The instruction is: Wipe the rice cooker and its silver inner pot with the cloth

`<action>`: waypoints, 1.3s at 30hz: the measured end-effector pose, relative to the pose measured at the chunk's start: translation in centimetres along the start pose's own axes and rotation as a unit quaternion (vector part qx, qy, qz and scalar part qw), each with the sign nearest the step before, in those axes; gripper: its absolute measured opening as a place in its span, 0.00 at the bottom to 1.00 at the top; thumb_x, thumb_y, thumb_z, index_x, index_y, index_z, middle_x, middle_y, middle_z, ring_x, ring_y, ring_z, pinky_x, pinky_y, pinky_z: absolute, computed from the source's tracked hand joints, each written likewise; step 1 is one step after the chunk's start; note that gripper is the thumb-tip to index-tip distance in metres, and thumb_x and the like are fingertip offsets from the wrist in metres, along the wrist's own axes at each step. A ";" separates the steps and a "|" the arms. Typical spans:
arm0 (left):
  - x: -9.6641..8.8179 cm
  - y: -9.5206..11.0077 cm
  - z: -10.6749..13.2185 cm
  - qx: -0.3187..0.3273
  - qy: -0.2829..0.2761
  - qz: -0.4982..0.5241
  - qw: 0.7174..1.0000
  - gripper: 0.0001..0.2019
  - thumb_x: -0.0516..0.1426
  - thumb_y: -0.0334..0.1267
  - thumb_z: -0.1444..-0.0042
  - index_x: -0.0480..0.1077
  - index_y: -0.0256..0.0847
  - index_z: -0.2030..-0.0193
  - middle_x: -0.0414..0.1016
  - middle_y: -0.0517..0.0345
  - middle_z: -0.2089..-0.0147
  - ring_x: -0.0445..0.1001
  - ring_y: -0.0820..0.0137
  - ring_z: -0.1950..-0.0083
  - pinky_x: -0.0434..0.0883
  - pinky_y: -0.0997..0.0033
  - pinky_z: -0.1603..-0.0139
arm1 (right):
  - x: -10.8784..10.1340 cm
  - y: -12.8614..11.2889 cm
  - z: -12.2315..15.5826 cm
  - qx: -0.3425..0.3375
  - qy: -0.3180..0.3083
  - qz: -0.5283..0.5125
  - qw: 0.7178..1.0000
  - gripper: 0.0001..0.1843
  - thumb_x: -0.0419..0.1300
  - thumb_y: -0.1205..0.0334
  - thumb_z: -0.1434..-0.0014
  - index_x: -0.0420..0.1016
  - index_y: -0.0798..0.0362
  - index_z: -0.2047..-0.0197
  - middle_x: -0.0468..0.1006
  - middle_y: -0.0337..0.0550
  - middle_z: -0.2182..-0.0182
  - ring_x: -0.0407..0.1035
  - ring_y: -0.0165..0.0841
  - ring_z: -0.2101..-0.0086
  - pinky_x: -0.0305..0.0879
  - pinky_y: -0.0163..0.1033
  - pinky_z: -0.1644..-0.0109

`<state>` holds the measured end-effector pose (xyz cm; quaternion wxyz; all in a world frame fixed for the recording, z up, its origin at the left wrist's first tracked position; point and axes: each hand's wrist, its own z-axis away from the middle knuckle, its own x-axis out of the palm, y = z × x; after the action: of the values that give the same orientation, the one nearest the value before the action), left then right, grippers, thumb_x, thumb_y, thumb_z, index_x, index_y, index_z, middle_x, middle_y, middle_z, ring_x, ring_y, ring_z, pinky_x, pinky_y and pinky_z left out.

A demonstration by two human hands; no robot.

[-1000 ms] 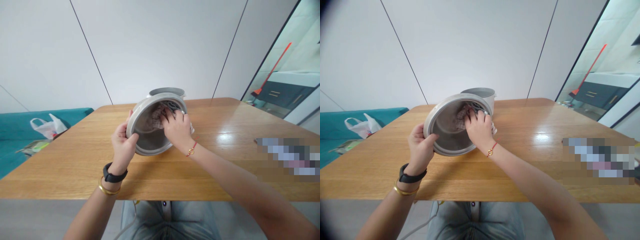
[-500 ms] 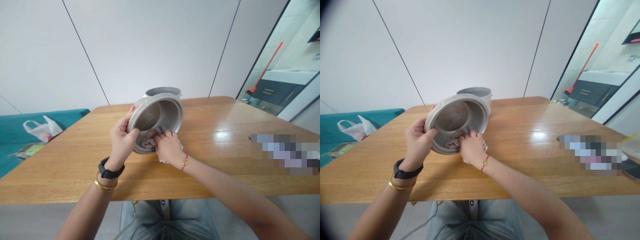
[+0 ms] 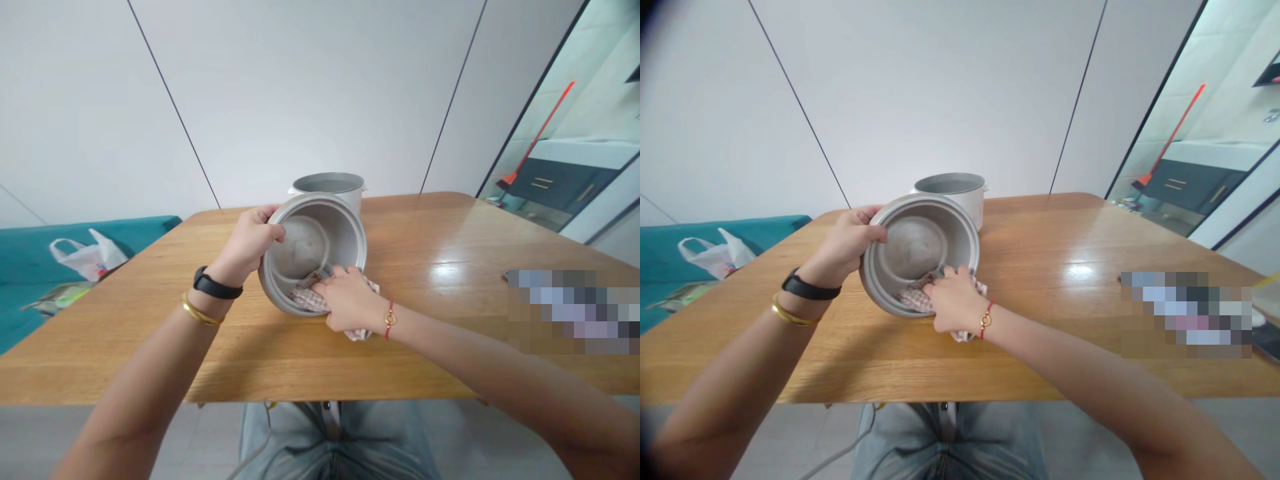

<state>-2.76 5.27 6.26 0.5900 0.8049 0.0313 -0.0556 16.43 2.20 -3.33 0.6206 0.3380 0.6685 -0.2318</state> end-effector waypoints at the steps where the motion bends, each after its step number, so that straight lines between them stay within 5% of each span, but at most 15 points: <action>1: -0.1 -0.1 -0.4 -0.009 -0.008 0.001 1.000 0.22 0.57 0.27 0.67 0.80 0.36 0.62 0.76 0.60 0.72 0.70 0.70 0.73 0.64 0.76 0.76 | 0.3 -0.4 -0.1 -0.007 0.011 -0.003 1.000 0.20 0.65 0.58 0.51 0.75 0.53 0.53 0.82 0.51 0.56 0.67 0.48 0.52 0.56 0.51 0.52; 7: -1.0 0.0 -1.3 -0.033 -0.015 -0.008 0.999 0.22 0.57 0.26 0.68 0.80 0.35 0.62 0.76 0.61 0.74 0.68 0.71 0.75 0.65 0.74 0.75 | 2.0 -1.9 -0.1 -0.043 0.070 0.023 0.996 0.11 0.55 0.64 0.37 0.74 0.56 0.54 0.82 0.54 0.59 0.70 0.46 0.55 0.53 0.51 0.53; 17: -1.2 0.0 -2.7 -0.049 -0.058 -0.050 0.996 0.19 0.63 0.31 0.60 0.81 0.36 0.57 0.82 0.49 0.64 0.78 0.59 0.65 0.78 0.55 0.59 | 1.3 -3.4 0.1 -0.027 0.073 -0.005 0.997 0.12 0.59 0.61 0.41 0.75 0.56 0.56 0.82 0.53 0.61 0.73 0.45 0.58 0.55 0.50 0.55; 19: -1.4 -0.4 -2.4 0.002 -0.011 -0.062 0.998 0.19 0.65 0.35 0.56 0.79 0.38 0.53 0.81 0.48 0.59 0.79 0.58 0.59 0.78 0.53 0.52 | 1.1 -3.5 0.0 -0.013 0.069 -0.009 0.997 0.13 0.60 0.59 0.43 0.75 0.56 0.56 0.83 0.53 0.61 0.74 0.45 0.59 0.56 0.49 0.56; 21: -1.5 -1.8 -0.7 0.096 0.112 -0.060 0.987 0.20 0.64 0.39 0.49 0.75 0.41 0.48 0.79 0.48 0.51 0.78 0.59 0.49 0.74 0.56 0.43 | 1.0 -3.5 0.0 -0.001 0.068 -0.016 0.998 0.14 0.62 0.57 0.44 0.76 0.54 0.56 0.83 0.52 0.61 0.74 0.46 0.59 0.57 0.49 0.56; 24: -0.8 -5.6 4.2 0.179 0.324 -0.040 0.928 0.19 0.60 0.43 0.40 0.66 0.46 0.43 0.72 0.51 0.44 0.73 0.65 0.44 0.72 0.63 0.42 | 1.0 -3.6 -0.1 0.017 0.072 -0.033 0.997 0.14 0.63 0.55 0.46 0.77 0.53 0.58 0.83 0.50 0.63 0.75 0.46 0.58 0.59 0.48 0.56; 25: -0.2 -7.0 6.2 0.163 0.341 -0.038 0.925 0.21 0.62 0.44 0.41 0.64 0.46 0.43 0.72 0.52 0.47 0.74 0.67 0.48 0.73 0.66 0.46 | 1.1 -3.7 -0.2 0.027 0.075 -0.043 0.996 0.15 0.63 0.54 0.46 0.77 0.53 0.58 0.83 0.49 0.63 0.75 0.45 0.59 0.60 0.47 0.56; 29: 2.4 -10.8 11.3 0.055 0.218 -0.006 0.974 0.23 0.60 0.52 0.38 0.62 0.44 0.43 0.72 0.61 0.66 0.74 0.70 0.67 0.73 0.70 0.64 | 1.1 -3.8 -0.8 0.064 0.088 -0.080 0.991 0.17 0.64 0.52 0.46 0.78 0.52 0.56 0.83 0.47 0.64 0.76 0.43 0.60 0.61 0.45 0.58; 35: 2.2 -9.8 9.1 0.109 0.222 -0.052 0.967 0.19 0.56 0.51 0.34 0.69 0.41 0.44 0.78 0.51 0.53 0.78 0.64 0.56 0.76 0.64 0.54 | 0.8 -2.0 -1.3 0.020 0.044 -0.102 0.994 0.30 0.57 0.33 0.39 0.80 0.51 0.54 0.83 0.48 0.61 0.76 0.42 0.59 0.62 0.42 0.58; 39: 1.0 -8.5 8.0 0.152 0.207 -0.098 0.962 0.20 0.55 0.47 0.33 0.70 0.41 0.38 0.75 0.48 0.38 0.72 0.59 0.37 0.67 0.59 0.35 | 1.3 0.6 -1.5 0.043 0.002 0.019 0.999 0.17 0.53 0.57 0.30 0.82 0.53 0.60 0.83 0.51 0.62 0.72 0.46 0.54 0.61 0.48 0.51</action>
<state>-3.18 0.19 -4.32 0.4335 0.8719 0.2223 0.0503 15.85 3.91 -4.37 0.6089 0.3771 0.6524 -0.2477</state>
